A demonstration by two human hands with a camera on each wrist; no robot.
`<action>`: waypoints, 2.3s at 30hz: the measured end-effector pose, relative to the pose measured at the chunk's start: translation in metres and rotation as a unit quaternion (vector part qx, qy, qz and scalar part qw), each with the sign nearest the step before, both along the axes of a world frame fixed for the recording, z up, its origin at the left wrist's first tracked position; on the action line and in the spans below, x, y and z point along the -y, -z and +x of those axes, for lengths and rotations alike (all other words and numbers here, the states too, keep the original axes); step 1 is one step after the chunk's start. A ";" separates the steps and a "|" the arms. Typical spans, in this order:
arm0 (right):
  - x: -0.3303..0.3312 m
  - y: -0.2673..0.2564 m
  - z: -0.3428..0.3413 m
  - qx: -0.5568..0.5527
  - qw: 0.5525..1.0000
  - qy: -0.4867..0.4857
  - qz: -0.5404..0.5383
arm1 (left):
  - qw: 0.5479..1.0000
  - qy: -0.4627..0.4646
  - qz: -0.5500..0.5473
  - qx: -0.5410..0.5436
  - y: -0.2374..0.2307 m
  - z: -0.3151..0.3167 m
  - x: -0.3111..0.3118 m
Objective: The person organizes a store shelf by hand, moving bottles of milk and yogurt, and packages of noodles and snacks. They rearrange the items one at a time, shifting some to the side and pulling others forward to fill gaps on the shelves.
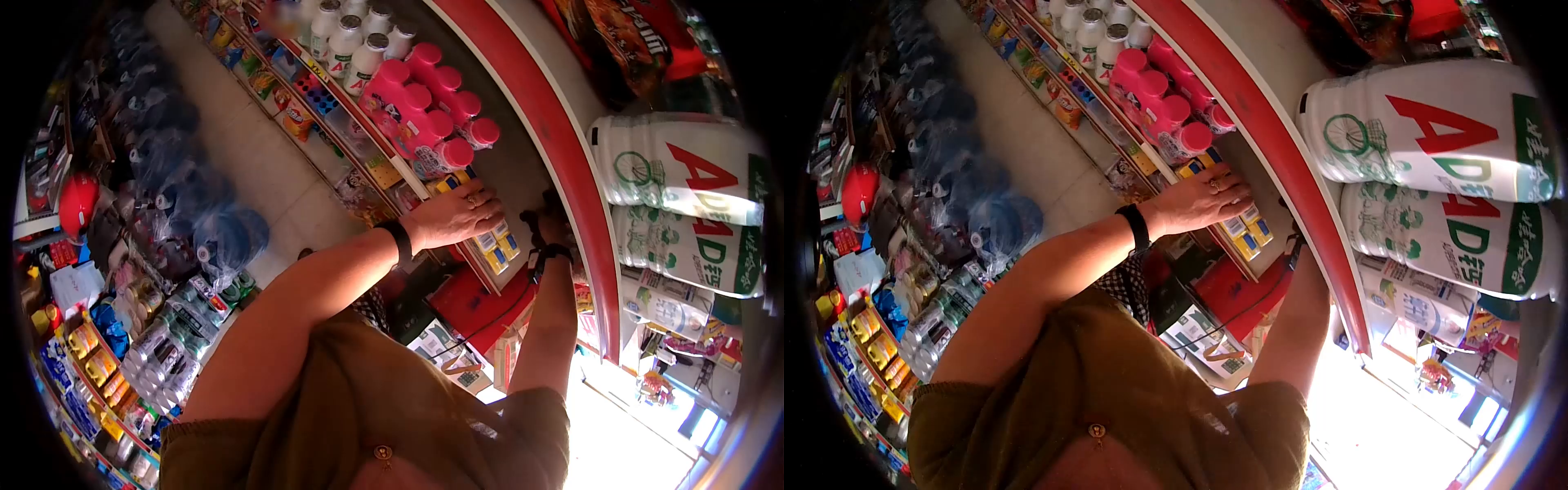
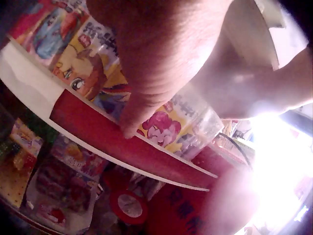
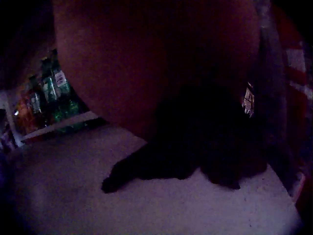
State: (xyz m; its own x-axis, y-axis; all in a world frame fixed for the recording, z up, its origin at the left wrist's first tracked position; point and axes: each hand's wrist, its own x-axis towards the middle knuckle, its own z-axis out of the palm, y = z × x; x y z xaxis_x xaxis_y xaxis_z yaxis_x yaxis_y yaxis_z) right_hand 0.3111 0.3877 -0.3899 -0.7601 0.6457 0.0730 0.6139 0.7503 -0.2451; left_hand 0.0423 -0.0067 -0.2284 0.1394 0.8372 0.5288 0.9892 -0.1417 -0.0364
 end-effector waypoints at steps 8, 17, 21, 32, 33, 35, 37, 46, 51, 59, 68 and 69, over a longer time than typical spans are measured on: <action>0.184 -0.116 -0.036 0.107 0.971 -0.097 -0.190 | 0.999 0.025 -0.041 0.019 0.013 0.001 -0.002; 0.162 -0.108 -0.055 0.123 0.987 -0.101 -0.025 | 0.999 0.024 -0.013 0.032 0.020 0.003 -0.002; 0.141 -0.130 -0.084 0.075 0.960 0.148 -0.224 | 0.998 0.016 -0.057 0.003 0.000 0.000 0.003; 0.136 -0.167 -0.121 0.183 0.961 0.145 -0.147 | 0.998 0.002 -0.047 -0.038 0.004 0.002 0.003; 0.158 -0.189 -0.129 0.198 0.955 0.160 -0.152 | 0.998 0.003 -0.058 -0.035 0.002 0.001 0.002; 0.097 -0.110 -0.076 0.178 0.983 0.025 0.016 | 0.999 0.015 -0.048 -0.020 0.004 0.001 0.000; 0.071 -0.070 -0.038 0.170 0.978 -0.019 0.119 | 0.999 0.014 -0.040 0.011 0.004 0.001 -0.002; 0.196 -0.115 -0.020 0.296 0.947 -0.033 -0.123 | 0.999 0.021 -0.033 0.009 0.017 0.004 -0.001; 0.179 -0.102 -0.034 0.184 0.975 -0.098 -0.073 | 1.000 0.013 -0.019 -0.002 0.018 0.004 0.000; 0.130 -0.092 -0.049 0.249 0.967 0.016 0.047 | 1.000 0.019 -0.018 0.002 0.005 0.000 0.002; 0.020 -0.033 -0.035 0.230 0.972 0.013 0.034 | 0.999 0.014 -0.039 -0.020 -0.001 -0.001 0.006; 0.022 -0.034 -0.034 0.236 0.971 0.019 0.034 | 0.999 0.020 -0.043 -0.019 0.000 0.000 0.008</action>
